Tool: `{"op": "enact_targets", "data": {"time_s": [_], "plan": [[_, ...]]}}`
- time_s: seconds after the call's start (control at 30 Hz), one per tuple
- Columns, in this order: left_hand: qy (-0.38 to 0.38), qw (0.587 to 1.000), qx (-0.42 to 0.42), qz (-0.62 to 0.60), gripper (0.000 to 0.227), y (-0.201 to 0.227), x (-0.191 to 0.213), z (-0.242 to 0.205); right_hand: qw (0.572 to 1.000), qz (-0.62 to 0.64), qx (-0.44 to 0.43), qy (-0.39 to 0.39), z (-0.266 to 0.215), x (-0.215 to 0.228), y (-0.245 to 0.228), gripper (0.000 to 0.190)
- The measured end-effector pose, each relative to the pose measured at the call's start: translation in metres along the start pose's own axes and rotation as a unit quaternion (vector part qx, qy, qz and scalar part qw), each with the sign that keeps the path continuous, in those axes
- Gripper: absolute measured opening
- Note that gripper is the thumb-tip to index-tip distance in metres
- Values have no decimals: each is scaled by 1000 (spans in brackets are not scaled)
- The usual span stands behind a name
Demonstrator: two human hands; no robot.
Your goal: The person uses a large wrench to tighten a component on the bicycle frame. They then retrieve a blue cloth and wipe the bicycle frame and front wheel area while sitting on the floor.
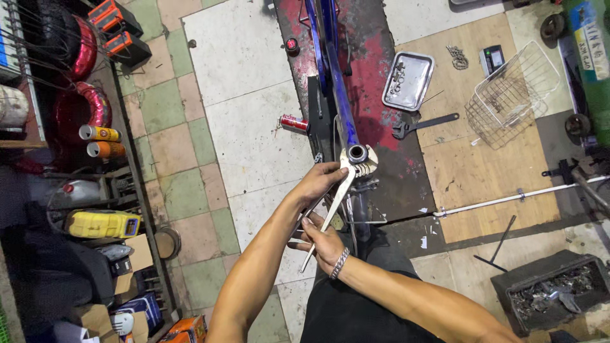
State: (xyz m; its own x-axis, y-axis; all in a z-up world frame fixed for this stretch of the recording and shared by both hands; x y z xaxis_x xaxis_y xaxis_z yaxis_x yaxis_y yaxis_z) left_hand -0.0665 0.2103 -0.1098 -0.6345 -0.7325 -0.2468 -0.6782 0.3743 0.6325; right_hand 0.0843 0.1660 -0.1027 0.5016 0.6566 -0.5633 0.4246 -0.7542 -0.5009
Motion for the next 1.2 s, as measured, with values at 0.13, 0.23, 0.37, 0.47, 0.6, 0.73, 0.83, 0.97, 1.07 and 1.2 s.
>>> {"op": "enact_targets", "data": {"time_s": [0.13,0.23,0.37,0.47,0.6,0.73,0.83,0.97,1.07,1.2], "plan": [[7,1000,-4,3,48,-2,6,2,999,24,13,-24,-3,-18,-11,40],[8,1000,5,7,50,0,7,4,1000,20,6,-23,-4,-25,-17,39],[-8,1000,-7,5,51,3,9,2,998,13,45,-37,6,-30,-11,37],[-13,1000,-12,11,50,2,10,5,997,31,54,-41,12,-30,-8,35],[-5,1000,11,-10,48,-6,9,10,990,141,-25,8,-1,-29,-3,31],[21,996,-68,-46,41,-10,-7,4,981,179,-58,-52,-32,-9,-22,19],[80,993,-16,-86,35,-27,-32,1,980,87,-117,-132,-61,42,-62,23],[102,957,-75,-262,28,-21,-79,15,936,-20,-273,-219,-68,130,-133,24],[153,905,-104,-384,28,-12,-106,32,890,-195,-353,-215,-32,200,-202,20],[180,833,-86,-517,28,2,-123,40,790,-312,-421,-318,16,208,-266,28]]}}
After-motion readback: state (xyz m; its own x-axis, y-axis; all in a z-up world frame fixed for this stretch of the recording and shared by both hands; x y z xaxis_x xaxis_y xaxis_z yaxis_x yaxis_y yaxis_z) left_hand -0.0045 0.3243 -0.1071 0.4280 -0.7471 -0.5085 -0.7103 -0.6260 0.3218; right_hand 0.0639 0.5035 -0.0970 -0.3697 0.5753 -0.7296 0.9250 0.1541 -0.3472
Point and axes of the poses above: each hand's wrist, its own z-axis towards the middle knuckle, its own x-axis out of the back of the hand, y = z × x, the point moved 8 cm from there along z, towards the middle knuckle, and after that the axes turned 13 degrees about x, right-handed, at the moved point
